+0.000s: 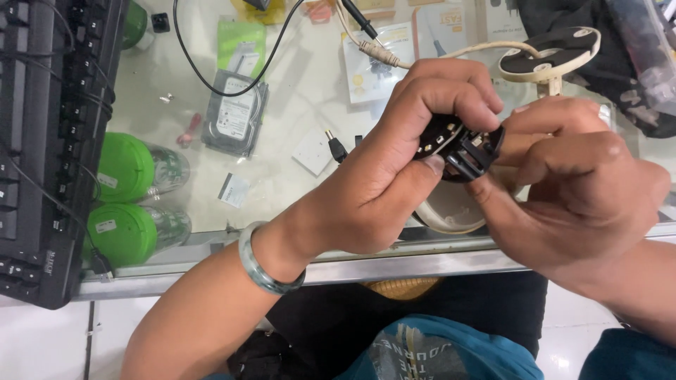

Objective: Reassembling a CCTV camera lens module by connecting internal wiring and fitting components into the housing.

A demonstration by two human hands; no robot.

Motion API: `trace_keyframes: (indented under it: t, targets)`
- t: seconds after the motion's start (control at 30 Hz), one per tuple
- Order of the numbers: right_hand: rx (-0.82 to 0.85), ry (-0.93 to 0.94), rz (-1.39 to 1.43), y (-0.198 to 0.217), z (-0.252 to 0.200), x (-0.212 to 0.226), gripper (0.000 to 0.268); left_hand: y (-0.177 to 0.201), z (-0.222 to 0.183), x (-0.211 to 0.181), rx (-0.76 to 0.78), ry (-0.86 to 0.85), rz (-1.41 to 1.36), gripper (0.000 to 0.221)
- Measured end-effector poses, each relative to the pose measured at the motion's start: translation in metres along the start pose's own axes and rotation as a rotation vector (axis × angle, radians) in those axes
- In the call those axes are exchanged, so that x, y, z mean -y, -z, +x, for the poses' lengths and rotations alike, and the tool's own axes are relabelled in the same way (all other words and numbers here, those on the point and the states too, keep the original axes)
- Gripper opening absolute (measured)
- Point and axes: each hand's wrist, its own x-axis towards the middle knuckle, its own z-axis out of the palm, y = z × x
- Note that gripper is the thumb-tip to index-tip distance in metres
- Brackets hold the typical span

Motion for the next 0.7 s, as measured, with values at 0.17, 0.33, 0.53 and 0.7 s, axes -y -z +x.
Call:
trace_keyframes:
  t: [0.17, 0.33, 0.53, 0.7]
  targets:
    - [0.005, -0.084, 0.014, -0.001, 0.006, 0.012, 0.041, 0.001, 0.001, -0.001, -0.007, 0.017, 0.035, 0.035]
    - [-0.034, -0.130, -0.063, -0.005, 0.003, 0.015, 0.043, 0.000, 0.000, -0.002, 0.012, 0.038, -0.006, 0.036]
    - [-0.038, -0.042, -0.049, -0.006, 0.000, 0.009, 0.052, -0.002, 0.000, -0.003, 0.004, 0.058, -0.069, 0.037]
    - [-0.060, 0.002, -0.023, -0.011, 0.005, 0.012, 0.054, -0.004, 0.000, -0.004, -0.004, 0.051, -0.081, 0.035]
